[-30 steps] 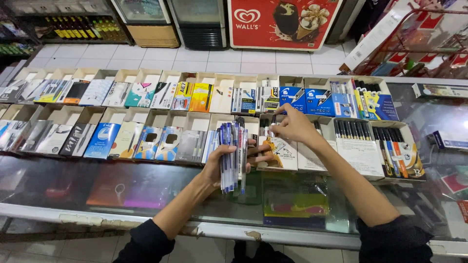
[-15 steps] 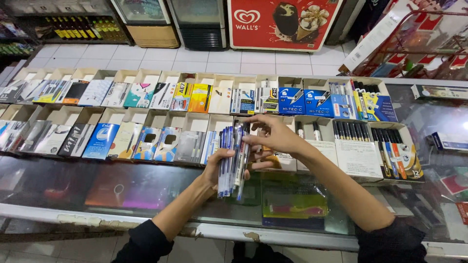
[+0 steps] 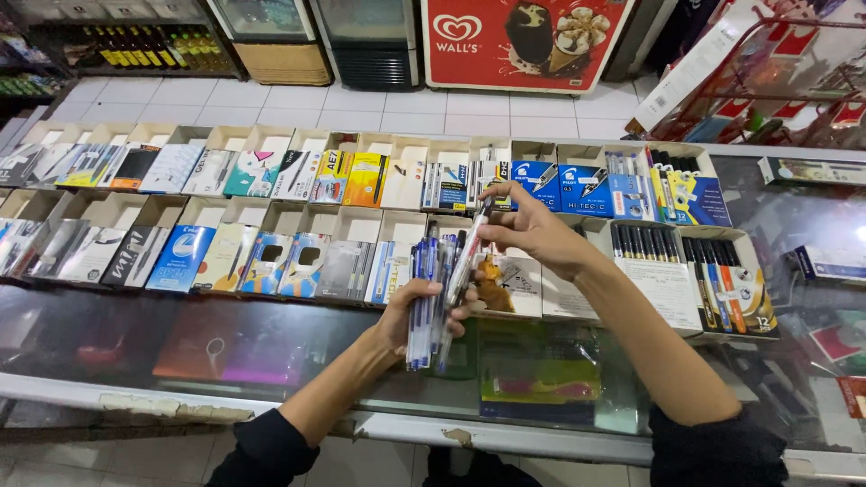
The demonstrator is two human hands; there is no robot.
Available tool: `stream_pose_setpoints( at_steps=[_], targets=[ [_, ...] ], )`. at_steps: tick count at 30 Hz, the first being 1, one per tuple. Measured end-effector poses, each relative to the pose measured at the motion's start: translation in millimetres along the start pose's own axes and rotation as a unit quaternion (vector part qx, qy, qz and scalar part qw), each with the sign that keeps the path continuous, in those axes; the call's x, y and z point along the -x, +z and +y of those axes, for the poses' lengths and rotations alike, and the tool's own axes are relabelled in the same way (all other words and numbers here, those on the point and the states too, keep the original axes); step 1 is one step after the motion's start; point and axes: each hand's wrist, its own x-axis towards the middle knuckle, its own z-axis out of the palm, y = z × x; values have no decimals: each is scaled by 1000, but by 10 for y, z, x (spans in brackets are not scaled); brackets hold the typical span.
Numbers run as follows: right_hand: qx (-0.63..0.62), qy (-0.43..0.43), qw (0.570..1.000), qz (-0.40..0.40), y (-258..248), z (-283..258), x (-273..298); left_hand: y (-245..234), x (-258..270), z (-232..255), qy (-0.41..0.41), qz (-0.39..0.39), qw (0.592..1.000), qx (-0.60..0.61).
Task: Restocking and organizing various types of pens into partitioned display boxes on a retail counter.
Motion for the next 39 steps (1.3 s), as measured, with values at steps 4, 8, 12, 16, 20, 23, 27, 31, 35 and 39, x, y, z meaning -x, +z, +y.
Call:
stream_pose_setpoints(
  at_steps=[4,8,12,16,20,23,27,31,35,39],
  targets=[
    [29,-73,995,64,-133,-283,104,7,-55,-33,2,30,1000,-6],
    [170,-171,955,173,-556,-591,305,427,-17,-21,13,14,1000,5],
    [290,-204,905,235,-1117,-295,330,443,-155,-29,33,18,999,13],
    [251,-99,937,222,-1341,-21,315,383,-342,-86,45,-15,999,-2],
    [200,-46,957,203,-1298,115,359,315,-454,-92,34,-48,998,5],
    [191,-6,961,199,-1274,159,372,343,-455,-91,44,-60,997,-5],
    [228,53,958,165,-1307,252,314,377,-448,-93,50,-57,997,-24],
    [228,99,958,145,-1301,366,332,248,-456,-80,37,-62,997,-2],
    [246,125,952,133,-1278,382,358,247,-444,-82,39,-57,998,-9],
    [256,150,949,105,-1231,374,382,276,-440,-79,36,-63,997,-3]
  ],
)
